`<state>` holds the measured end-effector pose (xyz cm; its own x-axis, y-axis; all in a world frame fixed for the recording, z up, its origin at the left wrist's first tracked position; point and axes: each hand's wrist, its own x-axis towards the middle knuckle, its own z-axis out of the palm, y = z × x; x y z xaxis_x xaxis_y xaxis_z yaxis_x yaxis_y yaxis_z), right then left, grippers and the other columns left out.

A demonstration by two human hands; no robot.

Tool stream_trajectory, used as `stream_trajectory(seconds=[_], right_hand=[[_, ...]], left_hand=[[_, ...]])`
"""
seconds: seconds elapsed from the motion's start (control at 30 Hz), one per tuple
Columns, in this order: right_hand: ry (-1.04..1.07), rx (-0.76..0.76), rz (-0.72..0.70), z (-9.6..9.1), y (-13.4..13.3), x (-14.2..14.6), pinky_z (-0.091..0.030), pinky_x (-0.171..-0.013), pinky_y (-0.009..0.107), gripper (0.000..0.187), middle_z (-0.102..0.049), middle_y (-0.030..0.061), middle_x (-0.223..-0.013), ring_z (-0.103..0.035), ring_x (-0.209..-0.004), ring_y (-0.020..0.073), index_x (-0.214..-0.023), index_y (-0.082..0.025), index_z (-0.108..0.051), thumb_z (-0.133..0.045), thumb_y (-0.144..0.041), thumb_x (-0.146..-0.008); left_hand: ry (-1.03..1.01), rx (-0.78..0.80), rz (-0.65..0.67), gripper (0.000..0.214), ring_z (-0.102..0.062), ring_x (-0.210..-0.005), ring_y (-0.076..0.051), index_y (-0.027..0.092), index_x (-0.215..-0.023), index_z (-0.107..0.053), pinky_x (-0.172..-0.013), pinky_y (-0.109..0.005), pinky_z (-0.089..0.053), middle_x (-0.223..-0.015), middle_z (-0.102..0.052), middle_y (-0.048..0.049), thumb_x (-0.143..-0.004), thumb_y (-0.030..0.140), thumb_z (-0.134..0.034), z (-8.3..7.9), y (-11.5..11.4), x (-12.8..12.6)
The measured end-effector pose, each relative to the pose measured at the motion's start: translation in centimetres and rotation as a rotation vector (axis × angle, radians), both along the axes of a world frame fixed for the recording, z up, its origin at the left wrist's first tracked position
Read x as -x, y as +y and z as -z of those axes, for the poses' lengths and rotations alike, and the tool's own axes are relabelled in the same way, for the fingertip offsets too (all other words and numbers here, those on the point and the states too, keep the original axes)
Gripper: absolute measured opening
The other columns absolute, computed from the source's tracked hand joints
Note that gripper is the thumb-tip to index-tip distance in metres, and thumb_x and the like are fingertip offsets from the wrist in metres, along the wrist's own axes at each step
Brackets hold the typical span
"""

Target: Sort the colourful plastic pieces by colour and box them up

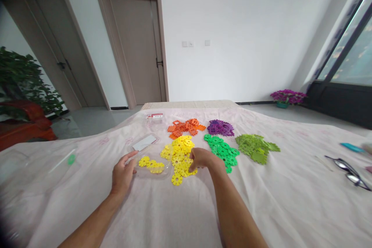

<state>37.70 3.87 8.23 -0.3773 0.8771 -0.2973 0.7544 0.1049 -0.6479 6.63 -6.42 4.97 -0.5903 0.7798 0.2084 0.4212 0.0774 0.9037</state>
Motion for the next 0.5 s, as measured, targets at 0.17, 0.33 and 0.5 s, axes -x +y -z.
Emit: stream_trajectory(seconds=[0.17, 0.33, 0.5], right_hand=[[0.118, 0.017, -0.023, 0.0, 0.1, 0.3, -0.031, -0.044, 0.020, 0.038, -0.058, -0.0063, -0.054, -0.050, -0.047, 0.0100, -0.070, -0.021, -0.061, -0.086, -0.019, -0.041], [0.254, 0.042, -0.030, 0.4, 0.7, -0.5, -0.027, -0.043, 0.019, 0.020, -0.055, -0.0065, -0.050, -0.043, -0.046, 0.0072, -0.063, -0.019, -0.064, -0.079, -0.023, -0.051], [0.458, -0.066, 0.137, -0.1, 0.9, -0.7, -0.027, -0.043, 0.020, 0.019, -0.053, -0.0056, -0.050, -0.040, -0.045, 0.0069, -0.064, -0.018, -0.064, -0.076, -0.032, -0.059]], left_hand=[[-0.104, -0.006, 0.040, 0.050, -0.059, -0.053, -0.017, 0.018, -0.120, -0.069, -0.060, -0.030, -0.047, -0.066, -0.064, 0.0009, -0.079, 0.040, -0.052, 0.2, 0.0, -0.2], [-0.110, -0.028, 0.053, 0.051, -0.059, -0.055, -0.017, 0.016, -0.121, -0.068, -0.060, -0.030, -0.048, -0.064, -0.061, 0.0011, -0.079, 0.041, -0.053, 0.3, 0.1, -0.3], [-0.042, -0.059, 0.075, 0.047, -0.057, -0.058, -0.015, 0.018, -0.118, -0.068, -0.063, -0.029, -0.050, -0.084, -0.068, -0.0022, -0.080, 0.041, -0.053, 1.0, 0.5, -0.1]])
